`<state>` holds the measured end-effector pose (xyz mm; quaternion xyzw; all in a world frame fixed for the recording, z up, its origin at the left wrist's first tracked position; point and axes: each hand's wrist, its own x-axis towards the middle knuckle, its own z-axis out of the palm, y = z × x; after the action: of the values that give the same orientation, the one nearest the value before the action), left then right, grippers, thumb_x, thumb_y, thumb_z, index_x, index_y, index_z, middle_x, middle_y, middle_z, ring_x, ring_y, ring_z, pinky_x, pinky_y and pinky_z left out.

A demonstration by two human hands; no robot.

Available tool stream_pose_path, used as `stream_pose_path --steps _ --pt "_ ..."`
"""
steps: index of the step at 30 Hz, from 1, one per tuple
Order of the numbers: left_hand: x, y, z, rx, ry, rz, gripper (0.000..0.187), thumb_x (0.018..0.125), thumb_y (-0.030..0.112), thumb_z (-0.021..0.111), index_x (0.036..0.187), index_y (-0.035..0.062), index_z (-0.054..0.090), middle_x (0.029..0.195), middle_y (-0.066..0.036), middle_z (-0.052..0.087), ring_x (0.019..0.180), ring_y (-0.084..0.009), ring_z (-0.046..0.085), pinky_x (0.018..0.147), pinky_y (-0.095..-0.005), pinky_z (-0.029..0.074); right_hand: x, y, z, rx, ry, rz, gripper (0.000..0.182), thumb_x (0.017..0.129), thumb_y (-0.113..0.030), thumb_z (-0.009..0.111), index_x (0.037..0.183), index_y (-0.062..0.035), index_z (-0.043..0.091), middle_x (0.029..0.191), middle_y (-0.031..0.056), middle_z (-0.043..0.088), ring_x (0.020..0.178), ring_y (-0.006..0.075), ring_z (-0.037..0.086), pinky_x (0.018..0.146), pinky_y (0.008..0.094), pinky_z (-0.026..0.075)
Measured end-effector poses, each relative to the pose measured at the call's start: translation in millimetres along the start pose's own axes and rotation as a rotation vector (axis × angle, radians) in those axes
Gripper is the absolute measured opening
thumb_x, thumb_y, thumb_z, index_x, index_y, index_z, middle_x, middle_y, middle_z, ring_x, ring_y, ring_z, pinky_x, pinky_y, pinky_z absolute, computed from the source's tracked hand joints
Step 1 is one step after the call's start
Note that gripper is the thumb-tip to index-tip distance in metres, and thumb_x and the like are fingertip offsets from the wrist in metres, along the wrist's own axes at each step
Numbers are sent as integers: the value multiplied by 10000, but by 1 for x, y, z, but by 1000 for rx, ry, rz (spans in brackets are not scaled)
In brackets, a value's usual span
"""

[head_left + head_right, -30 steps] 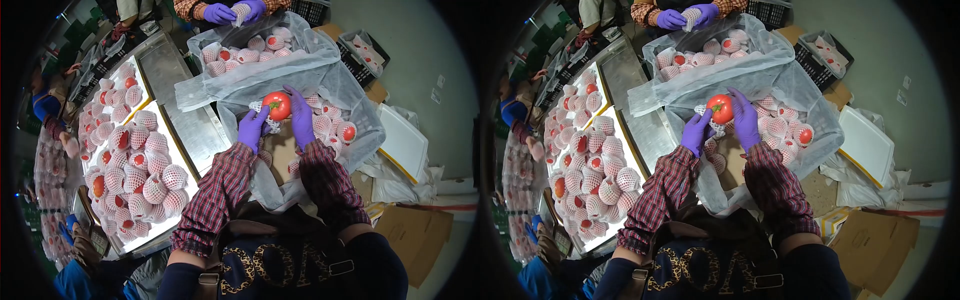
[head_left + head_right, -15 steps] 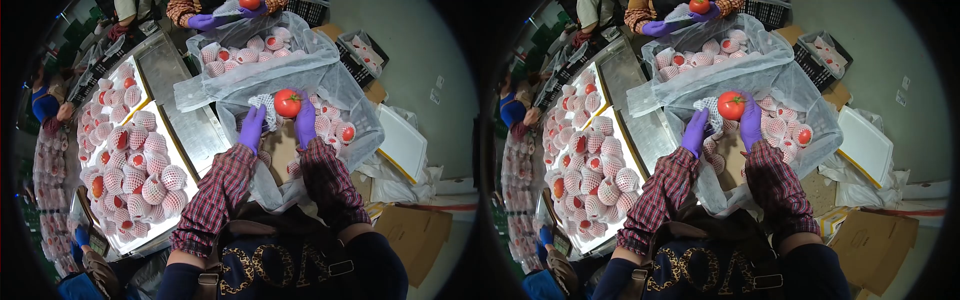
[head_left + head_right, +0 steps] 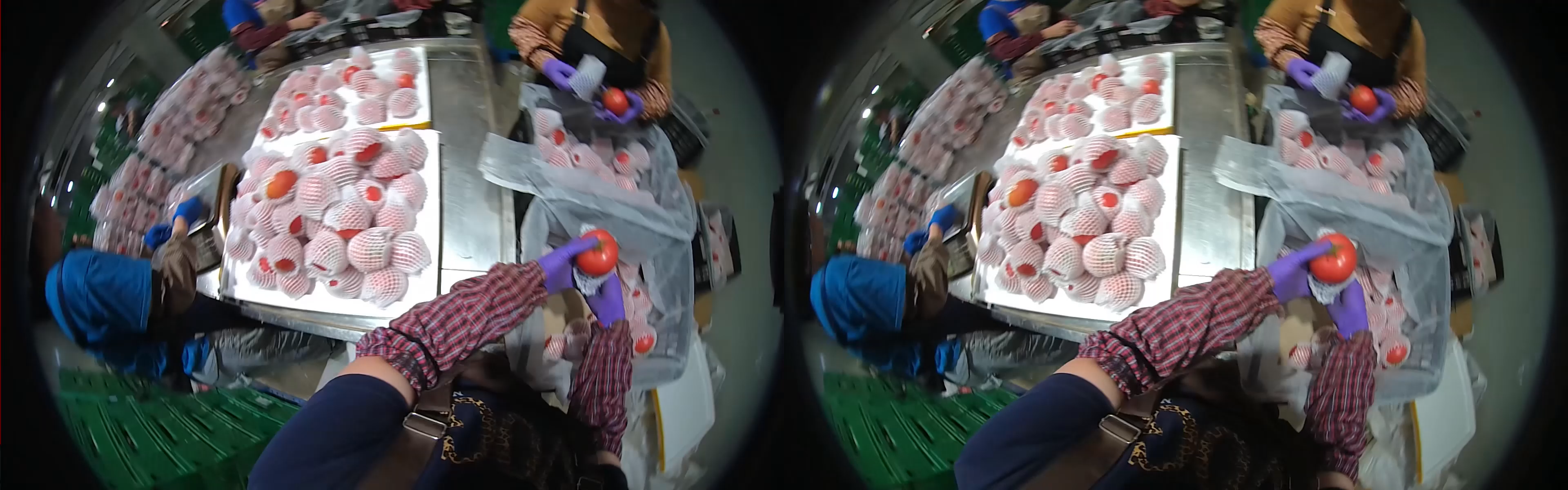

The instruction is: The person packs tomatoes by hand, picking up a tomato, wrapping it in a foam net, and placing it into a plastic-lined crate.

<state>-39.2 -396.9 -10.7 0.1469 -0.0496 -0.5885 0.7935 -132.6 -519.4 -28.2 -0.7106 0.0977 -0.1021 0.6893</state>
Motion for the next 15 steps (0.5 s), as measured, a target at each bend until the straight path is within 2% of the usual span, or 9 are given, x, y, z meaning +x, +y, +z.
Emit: stream_pose_path --steps 2,6,8,10,11,12,14,15 --pt "-3 1 4 116 -46 71 597 766 248 640 1259 87 345 1183 -124 479 1044 -246 523 875 -385 446 5 -7 -1 25 238 -21 264 854 -48 459 1113 2 469 1061 101 530 951 163 523 829 285 437" --pt "28 -23 -35 741 267 252 625 742 219 643 1260 66 329 1127 -127 503 995 -229 532 830 -331 459 8 -33 -3 83 747 -54 183 808 21 521 989 27 550 914 72 577 809 130 542 719 253 442" --pt "28 -29 -36 934 506 347 636 726 192 642 1262 70 321 1099 -136 514 970 -226 535 809 -317 462 -4 -18 0 -161 569 -188 117 822 -23 524 912 26 581 836 46 572 724 104 514 648 234 419" --pt "9 -13 -8 910 554 328 638 715 168 637 1261 87 320 1093 -146 514 969 -233 534 816 -315 459 -9 -17 10 -339 376 -314 168 858 -111 501 834 21 604 761 9 554 623 70 461 554 205 365" --pt "0 -9 2 901 575 312 639 709 156 635 1261 95 319 1091 -152 514 969 -236 534 820 -314 457 -9 -12 10 -272 414 -292 191 868 -132 491 844 21 602 756 10 552 620 68 455 548 202 358" --pt "1 -11 -1 959 548 449 609 715 116 597 1259 124 321 1101 -160 505 971 -251 535 840 -315 447 -5 -8 5 -208 449 -274 214 878 -154 480 855 21 601 752 10 550 617 67 450 542 200 350" --pt "0 -3 -5 983 475 534 597 718 105 587 1255 122 326 1118 -156 492 984 -248 529 858 -315 436 3 -4 -7 11 552 -215 254 901 -183 454 920 29 593 754 22 554 619 68 447 560 202 363" --pt "-10 7 2 992 437 570 591 719 99 581 1253 120 328 1126 -154 485 991 -246 526 867 -315 430 4 -11 -6 -5 572 -196 258 903 -186 453 940 30 589 758 27 557 622 69 449 571 204 369"
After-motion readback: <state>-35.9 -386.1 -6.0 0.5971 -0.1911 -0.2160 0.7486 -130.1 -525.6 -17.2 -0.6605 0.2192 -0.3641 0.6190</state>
